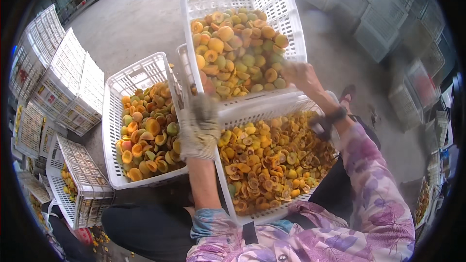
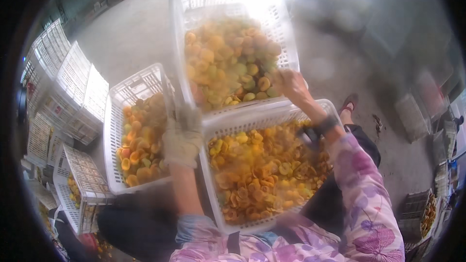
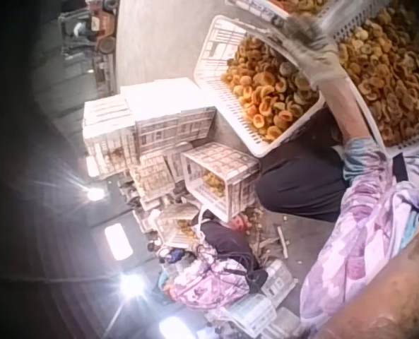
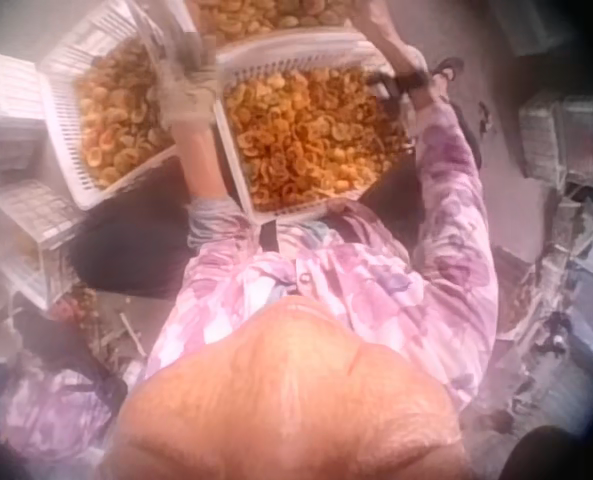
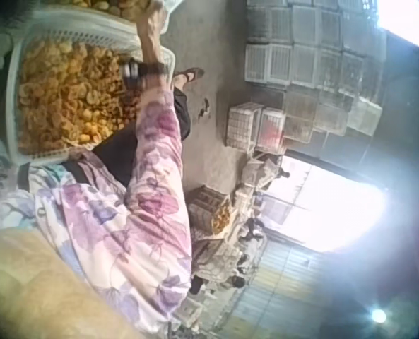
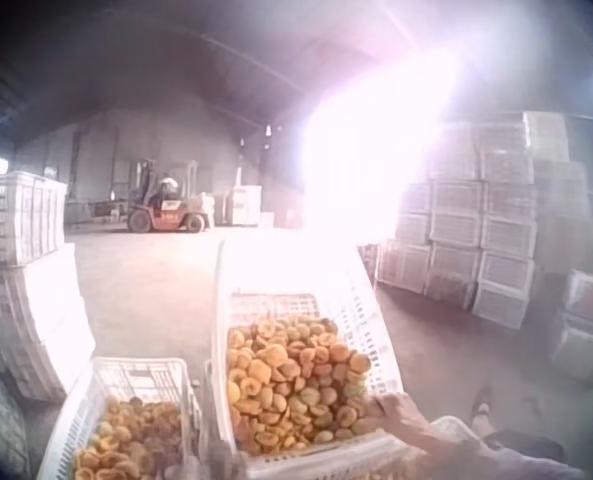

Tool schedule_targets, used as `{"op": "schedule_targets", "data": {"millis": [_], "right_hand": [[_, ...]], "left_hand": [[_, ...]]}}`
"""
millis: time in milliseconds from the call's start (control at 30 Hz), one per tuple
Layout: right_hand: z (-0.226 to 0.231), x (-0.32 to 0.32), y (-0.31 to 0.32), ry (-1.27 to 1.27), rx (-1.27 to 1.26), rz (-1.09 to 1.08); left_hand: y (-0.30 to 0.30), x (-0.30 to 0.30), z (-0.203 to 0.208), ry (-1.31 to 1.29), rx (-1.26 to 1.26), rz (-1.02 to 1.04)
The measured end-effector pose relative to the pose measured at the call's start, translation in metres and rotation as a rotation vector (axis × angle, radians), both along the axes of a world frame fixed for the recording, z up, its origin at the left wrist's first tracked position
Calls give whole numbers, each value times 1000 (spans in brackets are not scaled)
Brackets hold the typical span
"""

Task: The recorder halves and pits apricots or similar stone fruits using a small hand tool, sorting the halves and pits into different crates.

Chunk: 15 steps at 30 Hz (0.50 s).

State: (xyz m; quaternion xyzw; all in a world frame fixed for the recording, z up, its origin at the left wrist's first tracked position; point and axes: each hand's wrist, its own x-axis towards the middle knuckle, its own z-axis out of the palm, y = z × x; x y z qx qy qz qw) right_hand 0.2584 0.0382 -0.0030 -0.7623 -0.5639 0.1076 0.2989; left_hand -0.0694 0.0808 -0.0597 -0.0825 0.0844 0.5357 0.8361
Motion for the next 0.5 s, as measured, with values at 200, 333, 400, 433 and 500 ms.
{"op": "schedule_targets", "data": {"millis": [200, 333, 400, 433, 500], "right_hand": [[4, -58, 108, -191, 343, 217], [4, -96, 161, -217, 407, 308], [-13, -109, 188, -267, 421, 291], [-23, -103, 196, -308, 436, 245], [-45, -109, 205, -307, 446, 199]], "left_hand": [[-29, 52, 3, 256, 20, -229], [-29, 67, -36, 105, 33, -247], [-31, 78, -61, 334, 333, -95], [-33, 89, -59, 433, 461, -20], [-29, 82, -64, 170, 212, -141]]}}
